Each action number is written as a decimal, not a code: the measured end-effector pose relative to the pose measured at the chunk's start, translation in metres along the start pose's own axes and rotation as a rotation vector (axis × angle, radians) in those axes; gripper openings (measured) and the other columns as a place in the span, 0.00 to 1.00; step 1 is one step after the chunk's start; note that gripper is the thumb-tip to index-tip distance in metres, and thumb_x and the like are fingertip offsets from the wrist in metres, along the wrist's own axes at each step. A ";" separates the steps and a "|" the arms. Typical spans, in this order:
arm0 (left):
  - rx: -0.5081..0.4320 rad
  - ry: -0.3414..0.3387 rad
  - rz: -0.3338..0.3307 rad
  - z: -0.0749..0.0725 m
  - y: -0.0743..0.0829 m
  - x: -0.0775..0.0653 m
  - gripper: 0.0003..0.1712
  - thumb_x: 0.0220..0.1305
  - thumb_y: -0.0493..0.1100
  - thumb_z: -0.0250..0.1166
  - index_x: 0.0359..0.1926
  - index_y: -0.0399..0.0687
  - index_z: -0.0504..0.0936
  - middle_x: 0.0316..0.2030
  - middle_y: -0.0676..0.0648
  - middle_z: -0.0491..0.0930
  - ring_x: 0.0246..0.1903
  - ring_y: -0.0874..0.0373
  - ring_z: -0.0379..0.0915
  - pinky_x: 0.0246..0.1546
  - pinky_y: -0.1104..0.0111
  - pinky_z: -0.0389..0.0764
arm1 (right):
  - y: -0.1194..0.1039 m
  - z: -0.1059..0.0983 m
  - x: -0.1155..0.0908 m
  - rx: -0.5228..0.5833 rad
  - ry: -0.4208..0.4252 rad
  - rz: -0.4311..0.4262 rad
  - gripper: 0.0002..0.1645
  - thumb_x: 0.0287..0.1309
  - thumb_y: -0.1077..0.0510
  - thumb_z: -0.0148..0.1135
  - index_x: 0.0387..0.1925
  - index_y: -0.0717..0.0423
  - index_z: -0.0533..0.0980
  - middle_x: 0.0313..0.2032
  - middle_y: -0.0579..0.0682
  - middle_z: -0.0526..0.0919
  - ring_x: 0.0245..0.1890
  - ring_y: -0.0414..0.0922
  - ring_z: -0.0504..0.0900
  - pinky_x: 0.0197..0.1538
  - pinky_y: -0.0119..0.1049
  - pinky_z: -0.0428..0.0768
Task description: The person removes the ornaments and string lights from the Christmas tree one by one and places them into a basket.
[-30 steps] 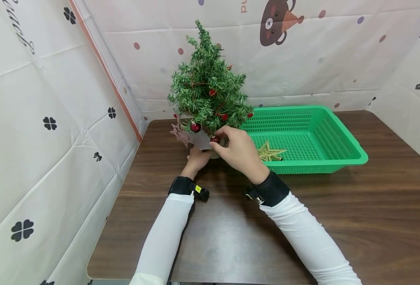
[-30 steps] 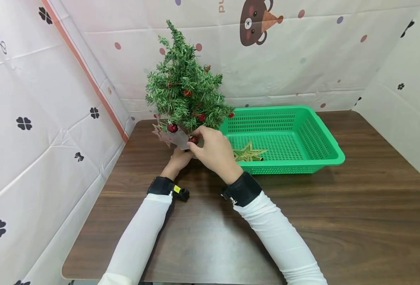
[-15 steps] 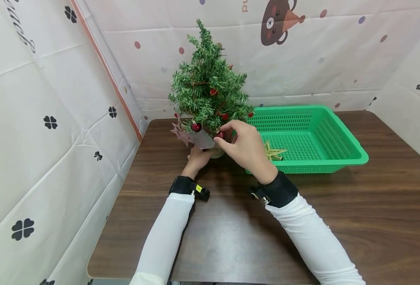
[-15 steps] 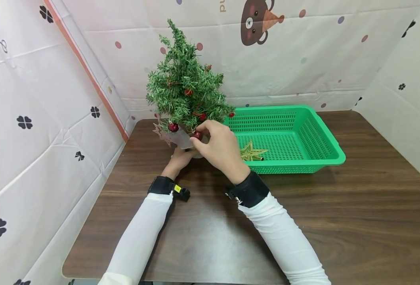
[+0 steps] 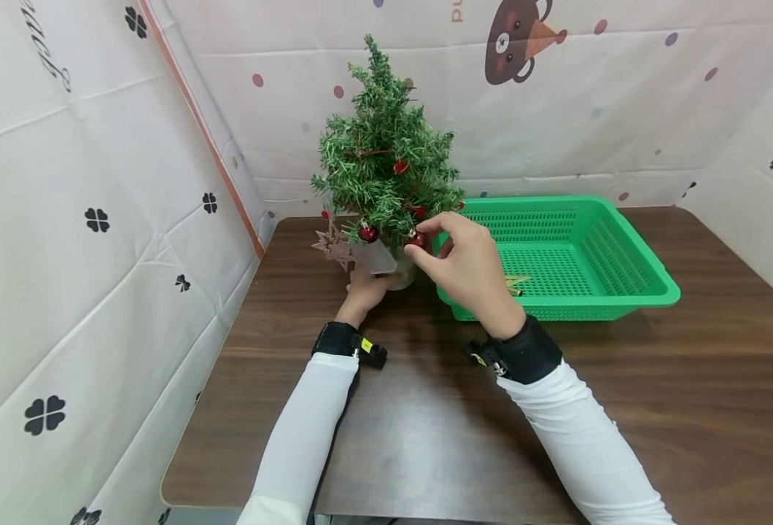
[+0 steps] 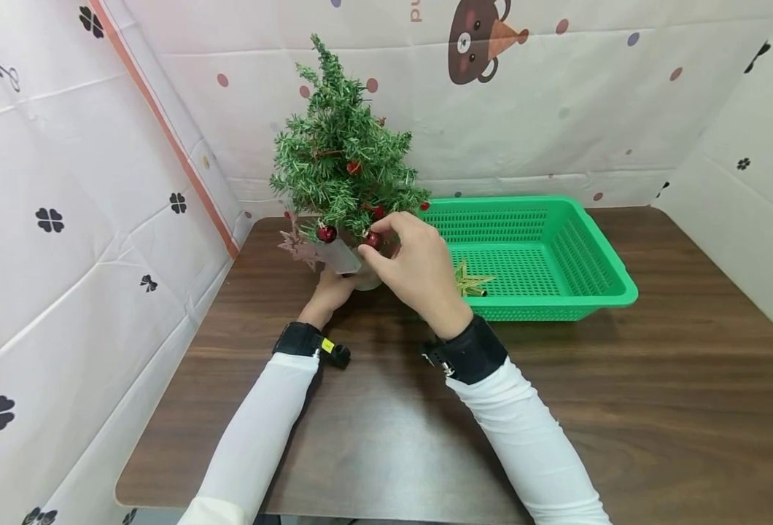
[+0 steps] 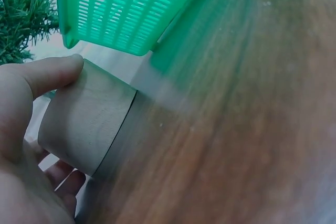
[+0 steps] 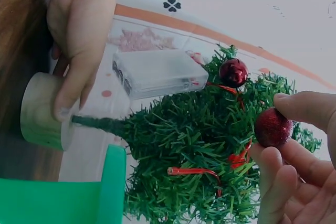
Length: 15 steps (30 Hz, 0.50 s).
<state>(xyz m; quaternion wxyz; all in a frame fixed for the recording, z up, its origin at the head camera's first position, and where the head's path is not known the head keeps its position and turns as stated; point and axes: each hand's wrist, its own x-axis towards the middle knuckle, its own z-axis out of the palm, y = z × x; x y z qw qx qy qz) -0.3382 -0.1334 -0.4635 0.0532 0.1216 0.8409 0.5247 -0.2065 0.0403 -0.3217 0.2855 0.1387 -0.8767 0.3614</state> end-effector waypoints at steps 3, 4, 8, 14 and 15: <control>-0.014 0.007 -0.002 -0.001 0.000 0.000 0.46 0.59 0.64 0.70 0.74 0.54 0.65 0.73 0.44 0.65 0.77 0.37 0.47 0.71 0.26 0.35 | 0.001 -0.002 0.001 0.000 0.020 -0.013 0.16 0.61 0.50 0.73 0.46 0.52 0.84 0.40 0.49 0.85 0.23 0.41 0.78 0.30 0.37 0.77; -0.009 0.006 -0.003 -0.001 0.000 0.000 0.46 0.59 0.64 0.70 0.73 0.54 0.66 0.72 0.44 0.66 0.77 0.37 0.49 0.71 0.27 0.36 | 0.002 -0.003 0.002 0.001 0.029 -0.018 0.16 0.61 0.50 0.74 0.46 0.52 0.84 0.40 0.49 0.85 0.23 0.42 0.78 0.30 0.37 0.77; -0.004 -0.007 -0.007 -0.001 0.001 0.000 0.42 0.60 0.61 0.69 0.72 0.52 0.69 0.71 0.43 0.68 0.76 0.38 0.53 0.72 0.27 0.36 | 0.005 -0.006 0.003 0.004 0.059 -0.038 0.16 0.60 0.50 0.74 0.46 0.53 0.84 0.40 0.49 0.85 0.23 0.42 0.78 0.29 0.35 0.77; -0.031 -0.014 -0.008 -0.001 0.001 -0.002 0.32 0.64 0.52 0.65 0.68 0.52 0.73 0.69 0.43 0.72 0.76 0.39 0.54 0.72 0.27 0.32 | 0.005 -0.011 0.003 0.020 0.078 -0.029 0.16 0.60 0.52 0.74 0.46 0.54 0.84 0.41 0.49 0.86 0.22 0.41 0.78 0.28 0.33 0.76; -0.041 -0.010 -0.006 -0.001 0.001 -0.002 0.32 0.64 0.52 0.65 0.68 0.52 0.73 0.68 0.44 0.72 0.76 0.40 0.54 0.72 0.28 0.31 | 0.005 -0.012 0.003 0.024 0.081 -0.028 0.16 0.60 0.52 0.74 0.47 0.54 0.84 0.42 0.49 0.86 0.22 0.41 0.78 0.28 0.33 0.75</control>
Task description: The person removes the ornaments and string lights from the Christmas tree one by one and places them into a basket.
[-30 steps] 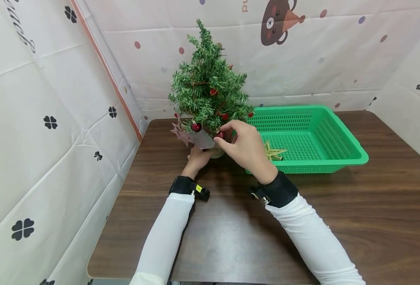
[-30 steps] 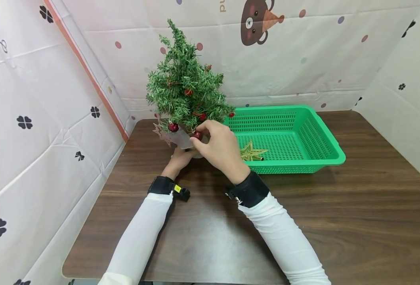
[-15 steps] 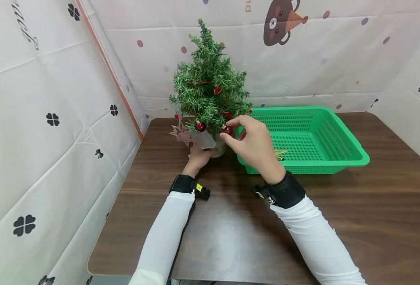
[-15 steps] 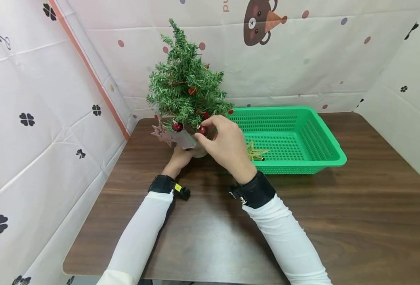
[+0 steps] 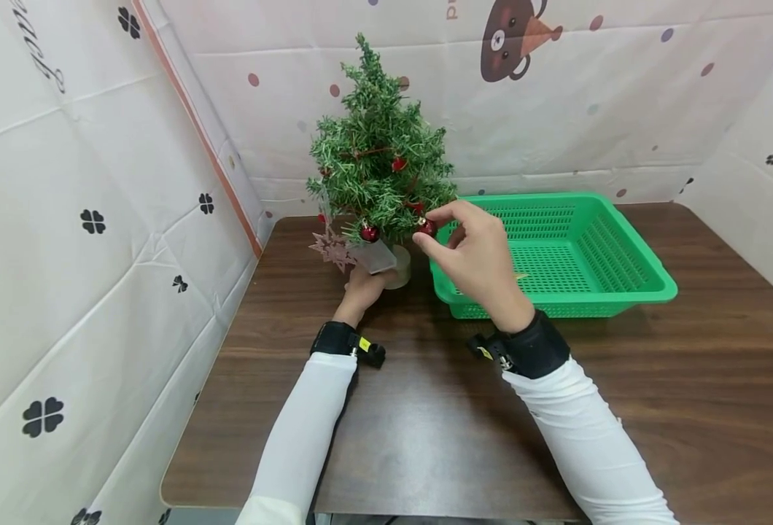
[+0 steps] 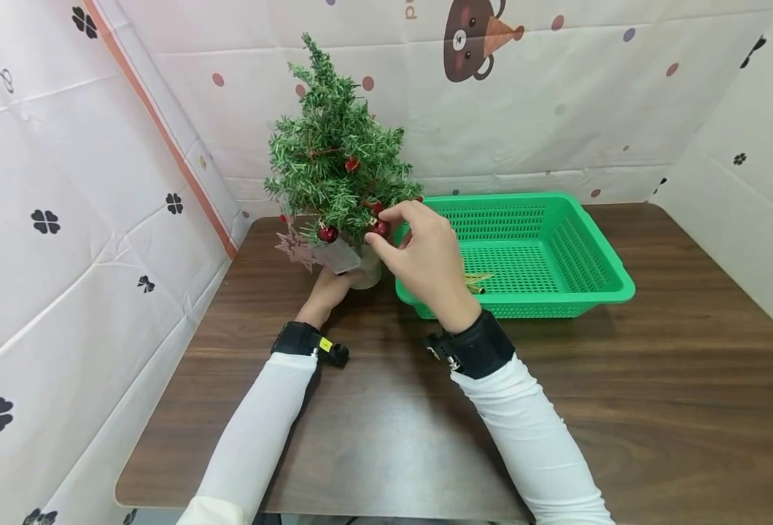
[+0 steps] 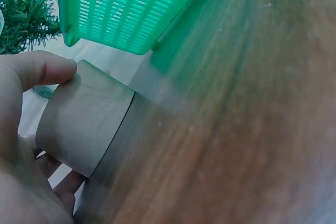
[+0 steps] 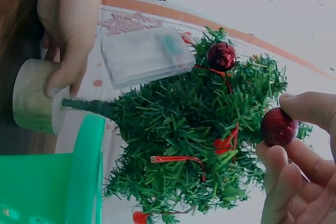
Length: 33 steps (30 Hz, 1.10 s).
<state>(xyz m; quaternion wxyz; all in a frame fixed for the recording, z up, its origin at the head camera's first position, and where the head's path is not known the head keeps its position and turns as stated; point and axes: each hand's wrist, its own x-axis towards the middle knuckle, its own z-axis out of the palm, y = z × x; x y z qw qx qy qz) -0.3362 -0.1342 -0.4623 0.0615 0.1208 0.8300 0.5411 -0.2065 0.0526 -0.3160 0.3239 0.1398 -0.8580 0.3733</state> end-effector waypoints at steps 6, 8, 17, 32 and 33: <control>-0.041 0.012 0.008 0.000 -0.002 -0.001 0.33 0.65 0.50 0.66 0.70 0.52 0.71 0.69 0.44 0.71 0.76 0.42 0.56 0.73 0.31 0.27 | 0.002 -0.004 0.001 0.004 0.005 0.000 0.16 0.60 0.51 0.74 0.46 0.54 0.85 0.41 0.49 0.87 0.21 0.42 0.79 0.26 0.32 0.76; -0.045 0.008 0.003 0.000 -0.003 -0.001 0.35 0.65 0.50 0.67 0.71 0.52 0.70 0.70 0.43 0.71 0.75 0.43 0.56 0.74 0.32 0.27 | 0.004 -0.006 0.002 -0.008 0.007 0.005 0.16 0.60 0.51 0.74 0.46 0.54 0.85 0.40 0.49 0.87 0.21 0.43 0.79 0.27 0.32 0.76; -0.047 -0.006 0.010 0.000 -0.002 -0.002 0.36 0.66 0.50 0.66 0.72 0.53 0.69 0.72 0.44 0.68 0.77 0.42 0.53 0.75 0.33 0.28 | 0.017 -0.029 0.008 -0.117 -0.082 0.121 0.15 0.61 0.50 0.73 0.45 0.52 0.84 0.39 0.48 0.88 0.23 0.43 0.80 0.28 0.35 0.75; -0.028 -0.006 -0.076 0.000 0.000 -0.002 0.52 0.64 0.57 0.68 0.80 0.44 0.53 0.75 0.37 0.62 0.79 0.39 0.46 0.77 0.36 0.29 | 0.060 -0.055 0.012 -0.236 -0.400 0.396 0.20 0.66 0.48 0.66 0.52 0.55 0.83 0.50 0.59 0.85 0.49 0.58 0.81 0.47 0.55 0.79; -0.026 -0.002 -0.066 0.000 -0.001 -0.002 0.50 0.64 0.56 0.68 0.79 0.45 0.56 0.74 0.38 0.64 0.78 0.39 0.48 0.77 0.36 0.29 | 0.062 -0.055 0.012 -0.238 -0.417 0.405 0.20 0.66 0.48 0.66 0.53 0.55 0.83 0.50 0.60 0.84 0.49 0.58 0.81 0.47 0.55 0.79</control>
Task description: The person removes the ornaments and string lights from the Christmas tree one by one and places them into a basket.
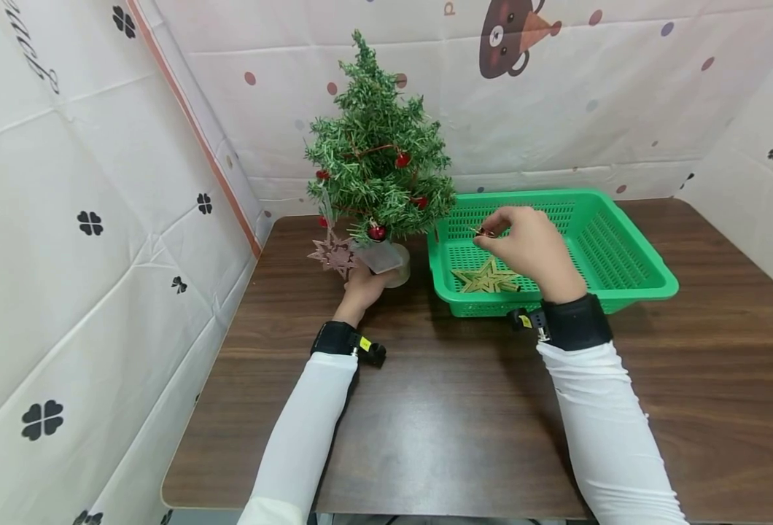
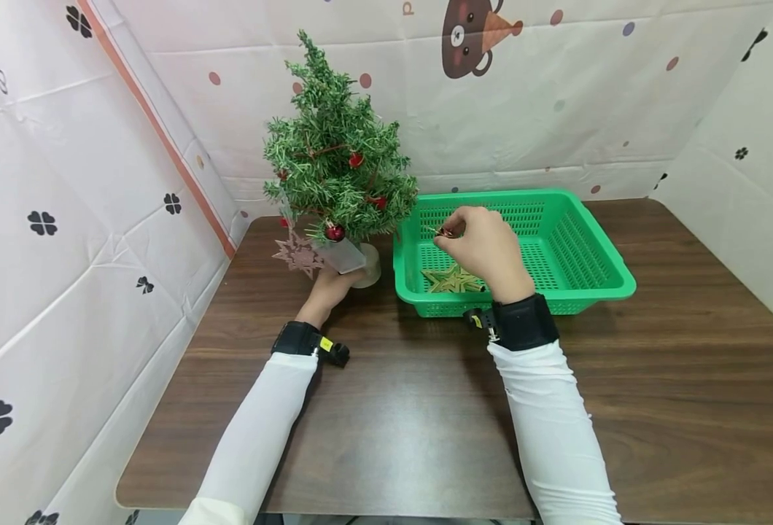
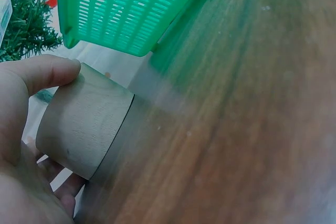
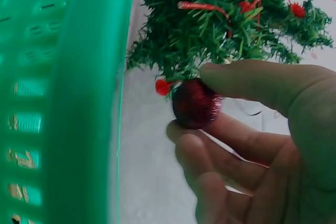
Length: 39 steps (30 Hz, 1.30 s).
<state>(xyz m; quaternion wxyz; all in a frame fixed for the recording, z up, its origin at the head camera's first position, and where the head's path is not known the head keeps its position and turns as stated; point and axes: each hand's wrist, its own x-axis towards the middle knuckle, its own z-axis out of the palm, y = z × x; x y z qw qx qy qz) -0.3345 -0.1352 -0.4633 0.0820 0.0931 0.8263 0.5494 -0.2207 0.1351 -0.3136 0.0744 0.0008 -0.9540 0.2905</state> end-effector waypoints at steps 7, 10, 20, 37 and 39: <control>0.010 -0.005 0.018 0.000 -0.002 0.001 0.47 0.65 0.56 0.67 0.79 0.46 0.58 0.75 0.38 0.63 0.78 0.38 0.48 0.76 0.35 0.28 | 0.014 0.000 0.003 -0.031 -0.090 0.022 0.18 0.63 0.54 0.69 0.49 0.59 0.79 0.47 0.61 0.84 0.46 0.58 0.82 0.45 0.54 0.80; 0.008 -0.011 -0.005 -0.001 -0.003 0.001 0.55 0.65 0.58 0.67 0.81 0.44 0.48 0.78 0.35 0.56 0.79 0.38 0.42 0.76 0.36 0.27 | 0.022 0.000 0.004 -0.062 -0.132 0.029 0.14 0.61 0.56 0.71 0.44 0.59 0.79 0.44 0.61 0.85 0.43 0.57 0.82 0.44 0.52 0.79; 0.030 0.025 0.057 0.001 -0.001 0.000 0.43 0.63 0.55 0.68 0.75 0.48 0.65 0.71 0.40 0.69 0.76 0.39 0.54 0.75 0.32 0.32 | 0.037 -0.003 0.007 -0.133 -0.297 0.066 0.15 0.60 0.53 0.70 0.44 0.58 0.82 0.50 0.61 0.82 0.39 0.54 0.77 0.38 0.47 0.76; 0.031 0.004 0.033 0.001 -0.001 0.001 0.48 0.63 0.57 0.68 0.78 0.47 0.60 0.72 0.38 0.67 0.76 0.38 0.53 0.75 0.32 0.32 | 0.036 0.027 0.013 -0.104 -0.400 0.034 0.14 0.61 0.63 0.65 0.47 0.64 0.85 0.52 0.62 0.85 0.35 0.48 0.75 0.39 0.40 0.76; 0.034 0.007 0.038 0.001 -0.001 0.002 0.46 0.63 0.57 0.68 0.77 0.48 0.62 0.72 0.39 0.68 0.76 0.39 0.54 0.75 0.32 0.32 | 0.035 0.028 0.014 -0.105 -0.411 0.040 0.16 0.62 0.64 0.63 0.50 0.64 0.85 0.53 0.62 0.84 0.35 0.48 0.75 0.39 0.39 0.76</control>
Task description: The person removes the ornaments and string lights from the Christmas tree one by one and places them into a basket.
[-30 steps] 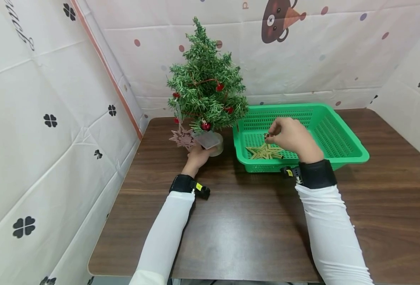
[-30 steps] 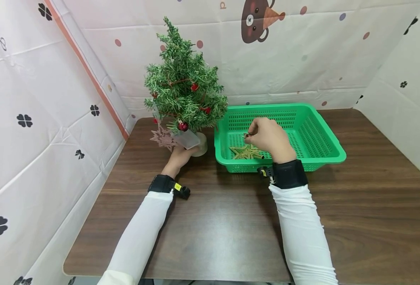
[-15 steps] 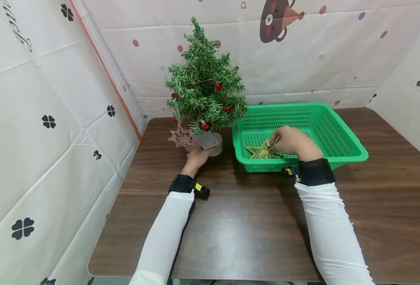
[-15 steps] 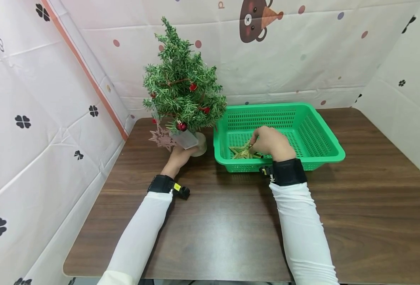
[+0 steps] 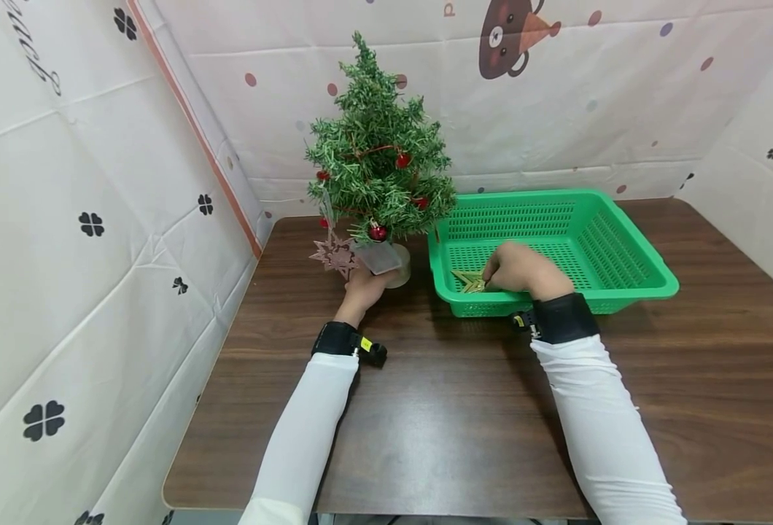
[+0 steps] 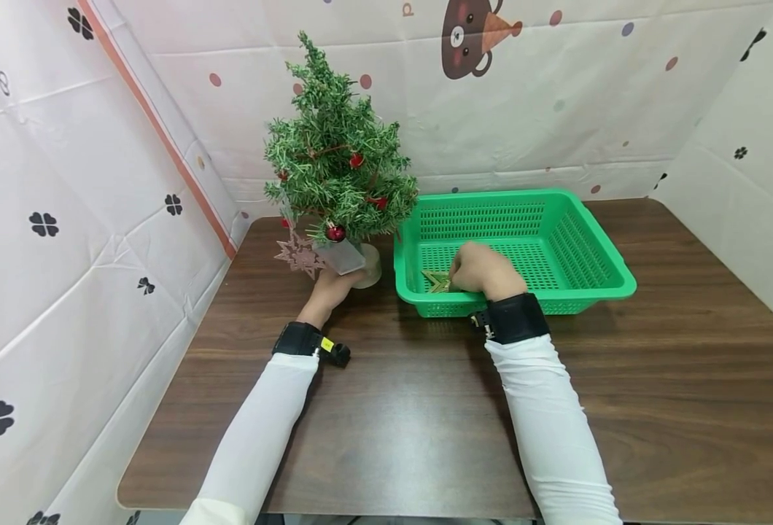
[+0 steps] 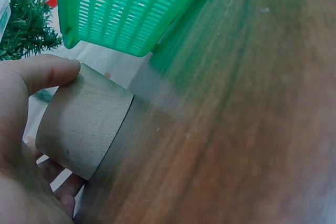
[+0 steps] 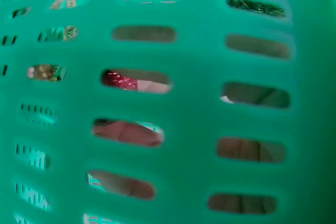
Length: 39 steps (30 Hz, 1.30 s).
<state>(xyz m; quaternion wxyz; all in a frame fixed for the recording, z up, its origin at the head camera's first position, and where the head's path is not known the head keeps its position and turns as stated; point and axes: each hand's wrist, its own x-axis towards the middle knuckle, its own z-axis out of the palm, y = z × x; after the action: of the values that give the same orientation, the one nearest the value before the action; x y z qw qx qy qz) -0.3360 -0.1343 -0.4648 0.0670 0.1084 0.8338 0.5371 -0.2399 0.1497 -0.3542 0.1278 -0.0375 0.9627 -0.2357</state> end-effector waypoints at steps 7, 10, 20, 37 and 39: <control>-0.003 -0.004 -0.037 0.000 0.000 -0.001 0.57 0.64 0.58 0.67 0.82 0.44 0.45 0.77 0.36 0.57 0.79 0.39 0.46 0.76 0.34 0.30 | -0.002 0.002 0.002 0.013 -0.056 -0.069 0.18 0.62 0.68 0.57 0.50 0.61 0.85 0.51 0.61 0.87 0.40 0.50 0.79 0.35 0.36 0.71; -0.001 -0.006 -0.041 0.000 -0.001 -0.001 0.57 0.63 0.59 0.67 0.82 0.44 0.46 0.77 0.36 0.58 0.79 0.39 0.47 0.77 0.36 0.31 | -0.004 0.003 0.003 0.029 -0.087 -0.107 0.18 0.62 0.70 0.56 0.50 0.62 0.85 0.50 0.62 0.87 0.41 0.50 0.80 0.34 0.36 0.69; -0.013 0.007 -0.032 0.000 -0.002 -0.001 0.53 0.64 0.57 0.67 0.80 0.46 0.52 0.76 0.37 0.60 0.78 0.38 0.47 0.77 0.36 0.31 | -0.007 0.003 0.003 -0.025 -0.058 -0.099 0.19 0.65 0.59 0.62 0.55 0.59 0.83 0.55 0.62 0.84 0.52 0.56 0.82 0.46 0.45 0.79; -0.068 -0.026 -0.051 -0.001 0.001 -0.002 0.52 0.67 0.56 0.66 0.81 0.48 0.49 0.79 0.39 0.52 0.80 0.39 0.38 0.78 0.39 0.30 | -0.069 0.006 -0.018 0.161 0.359 -0.338 0.14 0.67 0.44 0.66 0.45 0.47 0.83 0.35 0.47 0.84 0.24 0.47 0.77 0.30 0.41 0.76; -0.017 -0.024 -0.059 -0.001 0.001 -0.001 0.53 0.67 0.59 0.66 0.82 0.48 0.48 0.80 0.39 0.50 0.80 0.38 0.34 0.76 0.36 0.24 | -0.075 0.012 -0.016 0.197 0.388 -0.361 0.17 0.67 0.42 0.65 0.48 0.48 0.82 0.36 0.47 0.85 0.23 0.47 0.77 0.29 0.41 0.76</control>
<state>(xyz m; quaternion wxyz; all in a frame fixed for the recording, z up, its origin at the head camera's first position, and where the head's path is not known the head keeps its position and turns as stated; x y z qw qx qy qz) -0.3348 -0.1347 -0.4634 0.0937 0.0894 0.8313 0.5405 -0.2207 0.0798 -0.3262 -0.1000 -0.1499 0.9194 -0.3496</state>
